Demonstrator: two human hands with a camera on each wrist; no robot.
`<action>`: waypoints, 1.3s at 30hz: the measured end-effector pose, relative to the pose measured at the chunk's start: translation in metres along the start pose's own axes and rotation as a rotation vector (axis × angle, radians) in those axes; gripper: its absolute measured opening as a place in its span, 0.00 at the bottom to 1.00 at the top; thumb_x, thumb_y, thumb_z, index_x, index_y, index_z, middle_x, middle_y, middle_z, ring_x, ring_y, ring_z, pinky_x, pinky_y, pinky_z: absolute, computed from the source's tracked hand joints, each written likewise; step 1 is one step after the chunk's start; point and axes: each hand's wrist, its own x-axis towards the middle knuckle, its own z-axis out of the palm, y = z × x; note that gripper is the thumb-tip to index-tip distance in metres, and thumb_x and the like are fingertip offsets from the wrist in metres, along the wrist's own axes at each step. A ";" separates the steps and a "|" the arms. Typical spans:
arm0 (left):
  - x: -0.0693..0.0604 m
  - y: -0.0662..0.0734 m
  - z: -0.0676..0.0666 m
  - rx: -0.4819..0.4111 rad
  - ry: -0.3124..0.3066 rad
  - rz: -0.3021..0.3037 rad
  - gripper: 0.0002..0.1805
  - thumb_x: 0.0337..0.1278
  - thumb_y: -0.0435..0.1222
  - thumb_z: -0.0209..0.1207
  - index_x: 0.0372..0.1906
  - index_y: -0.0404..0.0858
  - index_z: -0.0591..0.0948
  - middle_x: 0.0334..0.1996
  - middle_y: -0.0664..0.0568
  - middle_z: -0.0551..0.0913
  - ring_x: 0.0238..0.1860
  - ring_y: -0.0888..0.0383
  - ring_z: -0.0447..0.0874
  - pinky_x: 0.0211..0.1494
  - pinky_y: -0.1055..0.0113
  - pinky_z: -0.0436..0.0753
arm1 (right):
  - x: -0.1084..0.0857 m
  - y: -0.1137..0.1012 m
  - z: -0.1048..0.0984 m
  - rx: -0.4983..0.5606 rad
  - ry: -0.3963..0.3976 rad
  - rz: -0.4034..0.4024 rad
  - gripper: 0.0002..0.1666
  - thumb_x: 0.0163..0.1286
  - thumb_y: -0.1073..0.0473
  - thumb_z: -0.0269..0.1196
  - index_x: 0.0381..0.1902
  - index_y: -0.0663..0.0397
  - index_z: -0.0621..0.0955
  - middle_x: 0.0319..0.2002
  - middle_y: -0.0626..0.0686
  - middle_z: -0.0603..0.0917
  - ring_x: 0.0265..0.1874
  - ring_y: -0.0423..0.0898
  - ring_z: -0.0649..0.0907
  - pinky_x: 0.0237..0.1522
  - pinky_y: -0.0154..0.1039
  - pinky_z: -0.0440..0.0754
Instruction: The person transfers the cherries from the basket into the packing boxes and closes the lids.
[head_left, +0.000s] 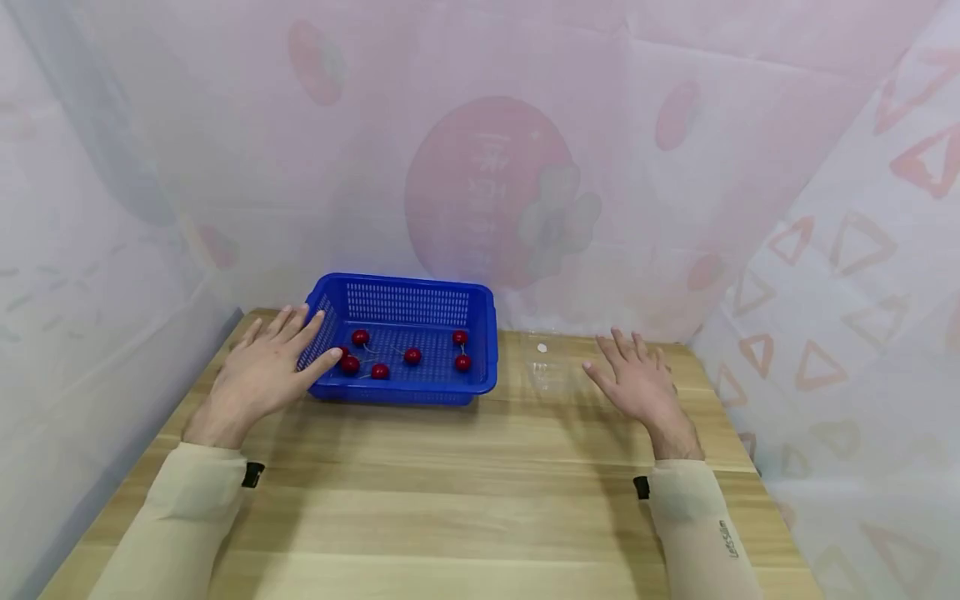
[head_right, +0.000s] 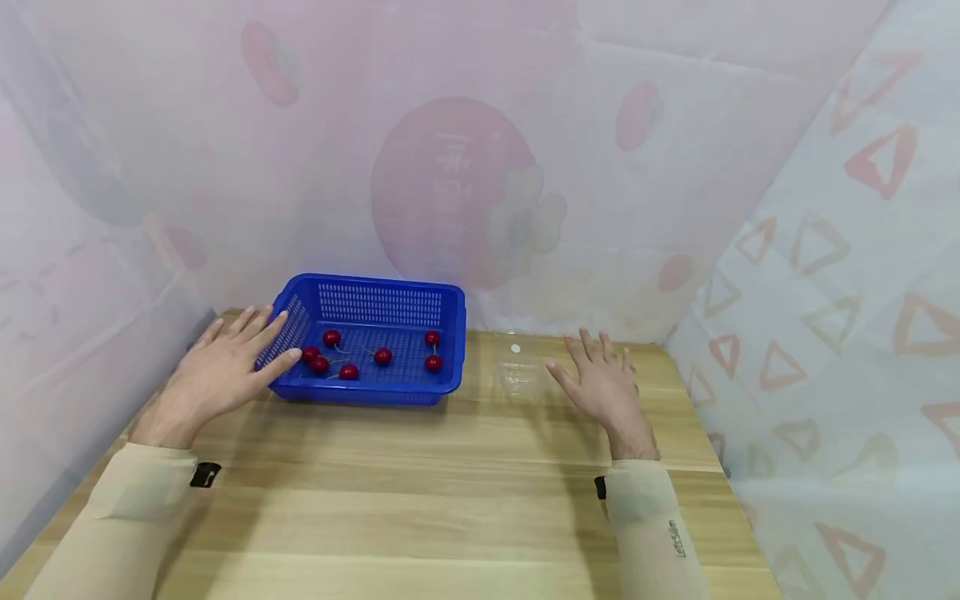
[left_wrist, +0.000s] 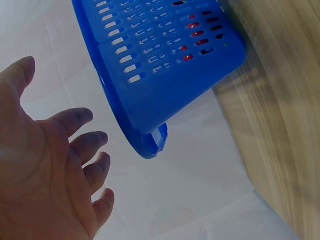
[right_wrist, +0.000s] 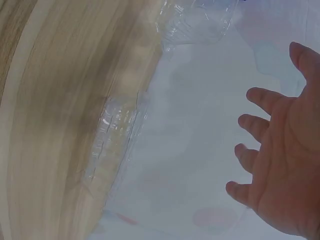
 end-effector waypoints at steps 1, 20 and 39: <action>0.000 0.000 0.000 0.001 0.002 0.001 0.55 0.90 0.75 0.40 0.99 0.44 0.45 0.99 0.37 0.37 0.99 0.30 0.32 0.98 0.23 0.32 | 0.001 0.000 0.000 -0.001 0.006 -0.010 0.50 0.95 0.26 0.45 0.99 0.48 0.57 0.99 0.64 0.49 0.98 0.74 0.45 0.93 0.85 0.39; 0.017 0.024 0.028 0.025 0.012 0.102 0.49 0.92 0.69 0.48 0.97 0.42 0.59 0.96 0.34 0.56 0.97 0.30 0.53 0.98 0.26 0.54 | 0.029 -0.002 0.018 0.109 -0.174 -0.153 0.52 0.85 0.51 0.74 0.95 0.57 0.64 0.95 0.67 0.60 0.93 0.75 0.62 0.92 0.80 0.60; 0.034 0.043 0.036 -0.010 0.021 0.130 0.38 0.95 0.57 0.55 0.93 0.42 0.70 0.90 0.35 0.71 0.87 0.28 0.74 0.86 0.25 0.78 | 0.030 -0.003 0.030 0.253 -0.328 -0.190 0.51 0.93 0.37 0.61 0.95 0.63 0.61 0.93 0.71 0.64 0.91 0.76 0.67 0.93 0.76 0.64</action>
